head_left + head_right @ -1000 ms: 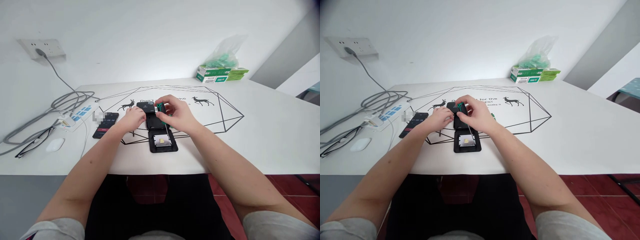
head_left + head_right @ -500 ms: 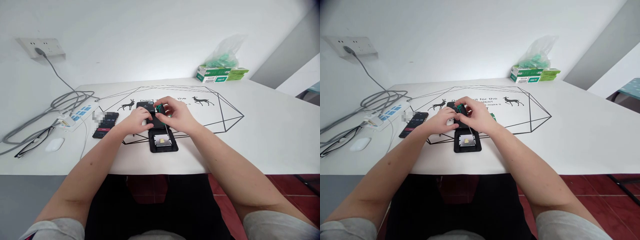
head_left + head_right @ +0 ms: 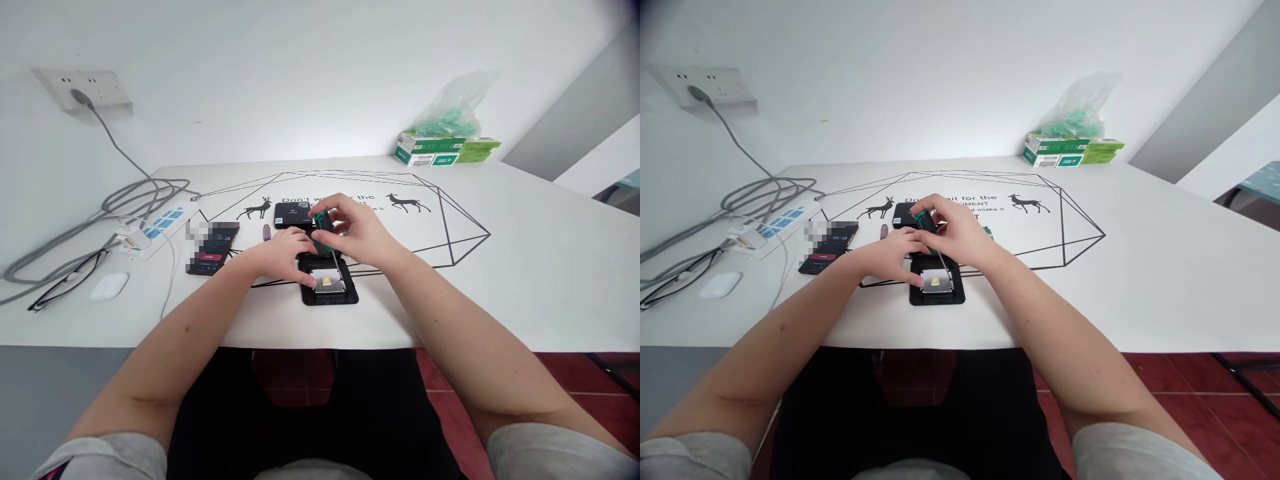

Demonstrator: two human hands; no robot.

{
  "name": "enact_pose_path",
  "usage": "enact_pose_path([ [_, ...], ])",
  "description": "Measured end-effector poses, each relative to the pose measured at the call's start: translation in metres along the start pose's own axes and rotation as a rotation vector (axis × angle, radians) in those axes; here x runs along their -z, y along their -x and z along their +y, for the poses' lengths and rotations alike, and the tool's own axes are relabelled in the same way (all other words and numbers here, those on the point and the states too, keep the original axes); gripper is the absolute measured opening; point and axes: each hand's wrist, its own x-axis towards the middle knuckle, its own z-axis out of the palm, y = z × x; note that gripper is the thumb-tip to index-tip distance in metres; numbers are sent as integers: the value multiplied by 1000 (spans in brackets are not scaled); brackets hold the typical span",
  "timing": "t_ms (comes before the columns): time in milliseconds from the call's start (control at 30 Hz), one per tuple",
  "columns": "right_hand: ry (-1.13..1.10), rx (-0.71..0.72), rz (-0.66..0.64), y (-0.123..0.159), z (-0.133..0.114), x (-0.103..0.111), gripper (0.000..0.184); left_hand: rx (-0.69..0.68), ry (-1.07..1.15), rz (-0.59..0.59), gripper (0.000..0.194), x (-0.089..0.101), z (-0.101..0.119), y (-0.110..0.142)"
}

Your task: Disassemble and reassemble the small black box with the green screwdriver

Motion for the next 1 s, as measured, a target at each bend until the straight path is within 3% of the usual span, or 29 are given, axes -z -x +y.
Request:
enact_pose_path([
  [133,-38,-20,-70,-1,3,10,35,9,1,-17,76,1,0,0],
  [733,0,19,28,-1,13,19,58,4,36,-28,81,0,-4,-1],
  [1000,-398,33,-155,-1,9,42,35,10,19,-37,82,1,-3,-1],
])
